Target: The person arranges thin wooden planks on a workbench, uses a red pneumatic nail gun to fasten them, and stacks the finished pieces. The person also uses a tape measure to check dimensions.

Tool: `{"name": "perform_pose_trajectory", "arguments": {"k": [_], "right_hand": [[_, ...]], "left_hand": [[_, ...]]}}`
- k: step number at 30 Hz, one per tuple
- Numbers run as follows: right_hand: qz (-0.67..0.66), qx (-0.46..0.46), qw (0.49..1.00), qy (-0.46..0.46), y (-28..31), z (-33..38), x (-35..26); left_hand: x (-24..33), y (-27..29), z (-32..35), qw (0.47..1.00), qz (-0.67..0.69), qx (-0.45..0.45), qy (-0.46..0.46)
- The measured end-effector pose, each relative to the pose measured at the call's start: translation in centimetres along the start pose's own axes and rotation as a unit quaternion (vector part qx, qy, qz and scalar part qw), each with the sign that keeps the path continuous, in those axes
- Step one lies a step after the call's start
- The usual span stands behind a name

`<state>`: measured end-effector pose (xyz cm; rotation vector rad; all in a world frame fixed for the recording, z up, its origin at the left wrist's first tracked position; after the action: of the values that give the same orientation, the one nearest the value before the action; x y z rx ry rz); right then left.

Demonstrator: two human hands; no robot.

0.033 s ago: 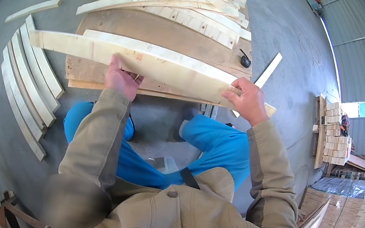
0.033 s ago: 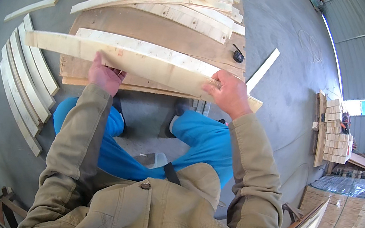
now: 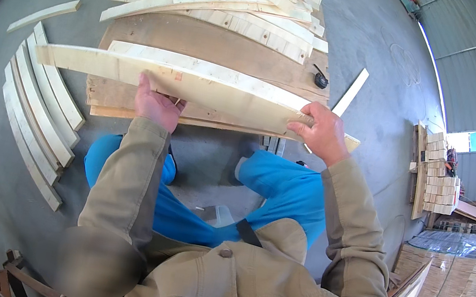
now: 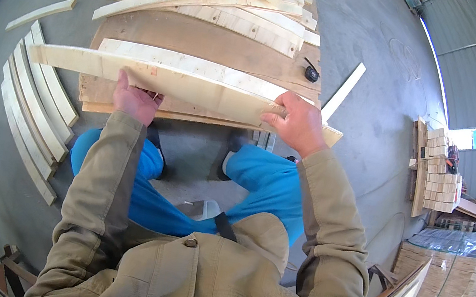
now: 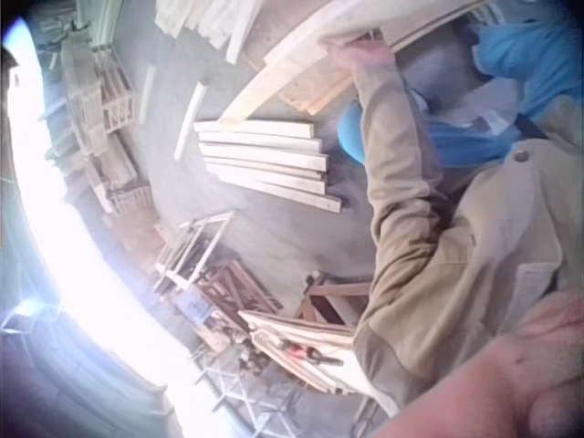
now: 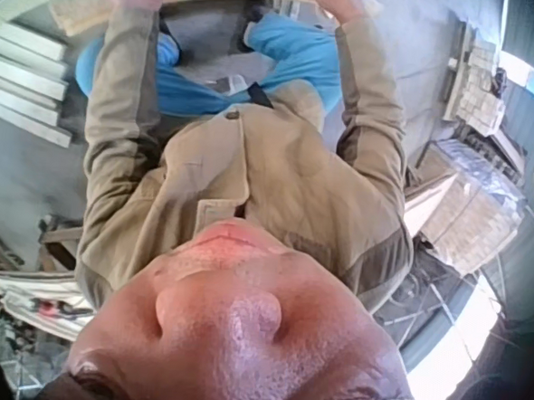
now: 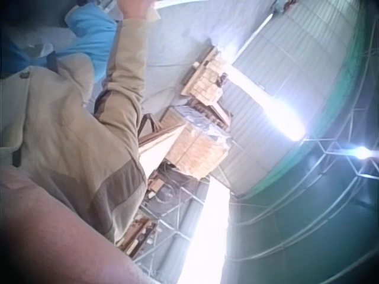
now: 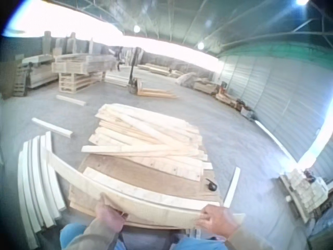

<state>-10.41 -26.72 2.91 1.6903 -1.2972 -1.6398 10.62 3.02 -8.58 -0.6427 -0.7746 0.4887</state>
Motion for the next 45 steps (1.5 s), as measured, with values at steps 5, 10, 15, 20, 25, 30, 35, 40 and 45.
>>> {"name": "perform_pose_trajectory", "arguments": {"k": [5, 10, 15, 20, 25, 30, 35, 40, 45], "right_hand": [[0.007, 0.084, 0.992, 0.094, -1.5, 0.5, -2.0], [0.008, 0.129, 0.982, 0.141, -2.8, 1.5, -2.0], [0.003, 0.146, 0.977, 0.153, -3.5, 2.5, -1.7], [-0.035, 0.127, 0.986, 0.099, -4.1, 2.8, -0.7], [-0.045, 0.107, 0.993, 0.035, -3.8, 2.0, 2.4], [-0.08, 0.057, 0.991, -0.089, -4.1, 1.4, 5.8], [-0.1, 0.05, 0.985, -0.13, -5.0, 0.8, 7.7], [-0.073, 0.081, 0.993, -0.054, -5.8, -0.5, 5.8], [0.06, 0.052, 0.997, 0.015, -6.8, -1.9, 0.6]], "left_hand": [[1.0, -0.4, 0.2, 0.995, 0.071, -0.016, -0.061], [1.9, 0.8, -0.6, 0.988, 0.133, -0.06, -0.043], [1.9, 0.7, 0.1, 0.991, 0.118, -0.042, -0.044], [1.0, 0.0, 0.2, 0.994, 0.062, -0.016, -0.093], [-0.2, 1.0, -0.6, 0.995, -0.048, -0.048, -0.066], [-1.0, 1.6, -0.7, 0.991, -0.12, -0.046, -0.033], [-1.4, 1.4, -0.5, 0.988, -0.14, -0.045, -0.041], [-1.2, 1.7, -0.8, 0.988, -0.136, -0.055, -0.048], [-1.7, 1.4, -0.9, 0.989, -0.137, -0.046, -0.026]]}}
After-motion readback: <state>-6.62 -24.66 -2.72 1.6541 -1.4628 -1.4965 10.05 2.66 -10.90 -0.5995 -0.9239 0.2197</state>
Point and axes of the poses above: each hand's wrist, its own z-axis away from the middle knuckle, its own y-axis out of the back of the hand, x = y × z, the point moved 1 cm from there along -z, towards the middle knuckle, and after that the axes turned 7 degrees about -z, right-handed, at the moved point
